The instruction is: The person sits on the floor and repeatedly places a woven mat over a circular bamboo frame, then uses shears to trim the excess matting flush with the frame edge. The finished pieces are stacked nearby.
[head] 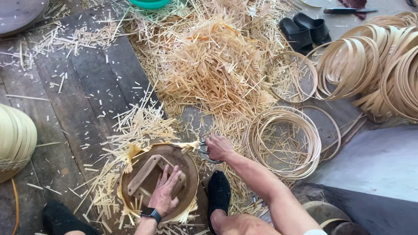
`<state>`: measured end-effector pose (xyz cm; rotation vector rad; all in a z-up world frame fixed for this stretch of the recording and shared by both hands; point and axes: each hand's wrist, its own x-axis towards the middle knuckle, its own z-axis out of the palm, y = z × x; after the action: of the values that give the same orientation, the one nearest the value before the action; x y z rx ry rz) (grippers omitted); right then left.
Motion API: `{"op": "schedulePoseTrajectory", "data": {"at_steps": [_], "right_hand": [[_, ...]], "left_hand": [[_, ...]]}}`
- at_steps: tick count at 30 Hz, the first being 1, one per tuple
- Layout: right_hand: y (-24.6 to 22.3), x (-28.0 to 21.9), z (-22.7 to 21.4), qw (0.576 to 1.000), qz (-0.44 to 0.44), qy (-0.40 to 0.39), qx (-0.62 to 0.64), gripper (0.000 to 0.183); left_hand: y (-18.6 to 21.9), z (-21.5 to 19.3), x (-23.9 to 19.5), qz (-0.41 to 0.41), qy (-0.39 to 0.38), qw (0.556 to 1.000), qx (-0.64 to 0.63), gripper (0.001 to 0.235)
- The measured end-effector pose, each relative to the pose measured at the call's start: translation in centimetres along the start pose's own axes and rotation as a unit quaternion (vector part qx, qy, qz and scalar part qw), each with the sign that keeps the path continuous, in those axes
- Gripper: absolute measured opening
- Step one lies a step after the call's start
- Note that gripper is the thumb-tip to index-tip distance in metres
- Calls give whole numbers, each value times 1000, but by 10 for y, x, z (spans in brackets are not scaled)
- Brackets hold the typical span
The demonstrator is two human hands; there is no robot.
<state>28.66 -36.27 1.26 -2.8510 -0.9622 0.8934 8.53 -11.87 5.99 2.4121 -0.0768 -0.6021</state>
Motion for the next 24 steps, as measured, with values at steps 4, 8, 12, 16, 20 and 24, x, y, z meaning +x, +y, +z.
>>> {"op": "schedulePoseTrajectory", "data": {"at_steps": [4,8,12,16,20,24], "right_hand": [[3,-8,-4,1000,3,5,3,56],[-33,19,-5,999,-17,31,1,65],[-18,16,0,999,-17,8,-31,47],[1,-8,5,999,-3,-10,-41,40],[-28,2,1,981,-68,179,9,58],[-37,20,-12,1000,11,-21,21,25]], "left_hand": [[-2,-7,-4,30,-16,999,16,107],[-7,-1,-5,49,-7,999,12,108],[-25,8,-12,58,-13,979,197,111],[-17,23,4,-214,132,964,-92,135],[12,33,32,-311,68,943,90,107],[18,28,30,-288,77,949,99,103]]}}
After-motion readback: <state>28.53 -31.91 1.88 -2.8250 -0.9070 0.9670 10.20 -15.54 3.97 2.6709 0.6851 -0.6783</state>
